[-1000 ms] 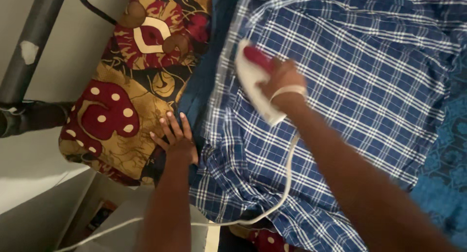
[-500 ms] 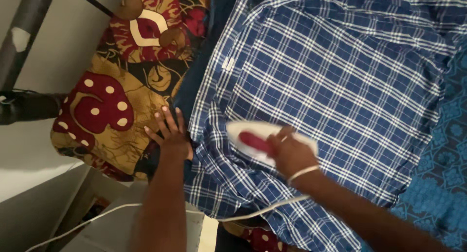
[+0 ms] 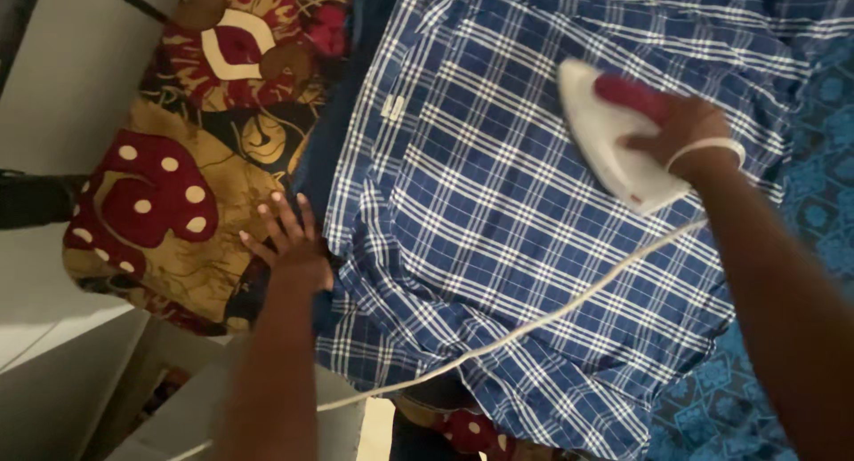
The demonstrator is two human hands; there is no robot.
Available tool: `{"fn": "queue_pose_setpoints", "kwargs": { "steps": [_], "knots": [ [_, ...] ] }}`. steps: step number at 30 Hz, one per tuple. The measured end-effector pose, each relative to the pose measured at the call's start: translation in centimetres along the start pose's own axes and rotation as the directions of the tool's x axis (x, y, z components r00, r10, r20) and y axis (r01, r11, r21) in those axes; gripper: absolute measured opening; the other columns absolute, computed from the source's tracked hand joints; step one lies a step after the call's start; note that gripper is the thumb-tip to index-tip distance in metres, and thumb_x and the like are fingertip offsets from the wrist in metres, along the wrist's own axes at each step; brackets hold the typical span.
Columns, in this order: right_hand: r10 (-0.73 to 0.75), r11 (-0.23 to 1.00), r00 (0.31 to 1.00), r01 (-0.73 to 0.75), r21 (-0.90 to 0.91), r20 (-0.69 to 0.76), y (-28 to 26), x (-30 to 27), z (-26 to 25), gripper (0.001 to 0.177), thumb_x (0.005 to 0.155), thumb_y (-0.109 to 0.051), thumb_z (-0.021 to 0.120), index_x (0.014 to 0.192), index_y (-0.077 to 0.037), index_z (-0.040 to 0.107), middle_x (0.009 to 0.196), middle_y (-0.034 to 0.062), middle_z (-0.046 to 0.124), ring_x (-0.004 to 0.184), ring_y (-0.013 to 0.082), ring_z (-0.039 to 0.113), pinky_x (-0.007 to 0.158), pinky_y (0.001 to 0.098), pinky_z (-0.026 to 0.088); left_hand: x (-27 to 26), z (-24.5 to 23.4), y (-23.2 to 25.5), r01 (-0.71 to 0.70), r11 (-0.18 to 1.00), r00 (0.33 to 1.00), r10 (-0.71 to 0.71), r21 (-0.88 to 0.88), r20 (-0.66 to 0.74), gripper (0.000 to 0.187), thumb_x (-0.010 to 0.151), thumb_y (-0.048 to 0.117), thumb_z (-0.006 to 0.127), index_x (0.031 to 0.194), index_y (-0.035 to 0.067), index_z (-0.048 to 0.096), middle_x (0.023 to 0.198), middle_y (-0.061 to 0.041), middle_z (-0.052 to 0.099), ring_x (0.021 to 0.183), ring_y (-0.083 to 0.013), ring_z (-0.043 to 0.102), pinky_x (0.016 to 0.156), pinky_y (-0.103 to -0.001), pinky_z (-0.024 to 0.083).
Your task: The person irons a blue and white plaid shirt laid out on a bed. They use a white and red electric iron to smooth the fabric, moving it across the shirt's body and sleeves while occasionally adjusting the garment with their hands.
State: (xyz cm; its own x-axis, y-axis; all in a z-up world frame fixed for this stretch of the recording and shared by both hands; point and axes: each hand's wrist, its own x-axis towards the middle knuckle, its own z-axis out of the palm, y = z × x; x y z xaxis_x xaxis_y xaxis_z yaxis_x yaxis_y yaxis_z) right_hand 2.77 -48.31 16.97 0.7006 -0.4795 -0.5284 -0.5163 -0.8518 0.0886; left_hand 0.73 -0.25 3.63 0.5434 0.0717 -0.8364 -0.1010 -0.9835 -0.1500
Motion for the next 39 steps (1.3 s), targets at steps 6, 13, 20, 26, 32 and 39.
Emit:
{"fn": "queue_pose_setpoints", "kwargs": {
  "steps": [6, 13, 20, 26, 32, 39],
  "knots": [
    [-0.184, 0.907, 0.928, 0.288, -0.308, 0.325, -0.5, -11.6, 8.1, 0.044, 0.102, -0.039, 0.064, 0.135, -0.01, 0.061, 0.112, 0.0196, 0.069, 0.075, 0.0248, 0.076, 0.05, 0.0314, 0.063, 0.3, -0.4, 0.6, 0.057, 0.996, 0.997, -0.06, 0.073, 0.045, 0.155, 0.072, 0.03, 0.092, 0.159, 0.016, -0.035, 0.163, -0.021, -0.043, 0.151, -0.0449, -0.035, 0.111, -0.078, -0.009],
    [-0.433, 0.899, 0.889, 0.412, 0.151, 0.15, 3.4, -27.0, 19.0, 0.029, 0.081, -0.021, 0.074, 0.109, -0.027, 0.072, 0.113, 0.0041, 0.062, 0.081, 0.0278, 0.074, 0.067, 0.0413, 0.06, 0.8, 1.7, 0.2, 0.027, 0.999, 0.995, -0.022, 0.047, -0.1, 0.156, 0.07, 0.041, 0.093, 0.162, 0.011, -0.029, 0.168, -0.025, -0.034, 0.153, -0.0469, -0.03, 0.114, -0.079, -0.007],
    [-0.14, 0.985, 0.99, 0.136, 0.103, 0.033, 5.0, -23.9, 18.1, 0.023, 0.089, -0.025, 0.073, 0.112, -0.022, 0.075, 0.113, 0.0116, 0.059, 0.07, 0.0256, 0.071, 0.047, 0.036, 0.062, 1.7, 1.2, 0.7, 0.066, 0.99, 0.998, -0.069, 0.126, 0.016, 0.163, 0.071, 0.045, 0.095, 0.158, 0.01, -0.038, 0.161, -0.026, -0.044, 0.148, -0.0488, -0.037, 0.11, -0.078, -0.009],
    [0.263, 0.945, 0.948, -0.214, 0.248, -0.182, 13.1, -10.1, 11.2, 0.046, 0.081, -0.035, 0.088, 0.117, -0.008, 0.074, 0.099, 0.0194, 0.076, 0.086, 0.034, 0.073, 0.081, 0.0469, 0.059, 1.3, 0.2, 1.0, 0.078, 0.989, 0.993, -0.088, 0.126, 0.077, 0.167, 0.068, 0.046, 0.097, 0.156, 0.01, -0.041, 0.159, -0.027, -0.046, 0.148, -0.0491, -0.038, 0.11, -0.078, -0.01],
    [0.293, 0.918, 0.931, -0.209, 0.338, -0.219, 19.7, -0.2, 8.0, 0.071, 0.072, -0.047, 0.092, 0.126, -0.005, 0.069, 0.111, 0.0217, 0.073, 0.095, 0.0388, 0.072, 0.084, 0.0494, 0.057, 0.9, 1.3, 0.5, 0.049, 0.997, 0.998, -0.046, 0.058, -0.05, 0.168, 0.063, 0.052, 0.097, 0.157, 0.01, -0.037, 0.163, -0.026, -0.042, 0.151, -0.0486, -0.034, 0.113, -0.078, -0.009],
    [0.085, 0.973, 0.996, -0.077, 0.216, -0.029, 20.3, -3.5, 8.6, 0.059, 0.08, -0.049, 0.08, 0.129, -0.017, 0.068, 0.109, 0.0165, 0.075, 0.097, 0.0354, 0.074, 0.085, 0.0477, 0.058, 3.4, 3.2, 0.2, 0.114, 0.989, 0.993, -0.111, 0.099, -0.035, 0.169, 0.063, 0.058, 0.095, 0.156, 0.011, -0.038, 0.162, -0.025, -0.043, 0.151, -0.0469, -0.035, 0.112, -0.078, -0.011]
  ]
}}
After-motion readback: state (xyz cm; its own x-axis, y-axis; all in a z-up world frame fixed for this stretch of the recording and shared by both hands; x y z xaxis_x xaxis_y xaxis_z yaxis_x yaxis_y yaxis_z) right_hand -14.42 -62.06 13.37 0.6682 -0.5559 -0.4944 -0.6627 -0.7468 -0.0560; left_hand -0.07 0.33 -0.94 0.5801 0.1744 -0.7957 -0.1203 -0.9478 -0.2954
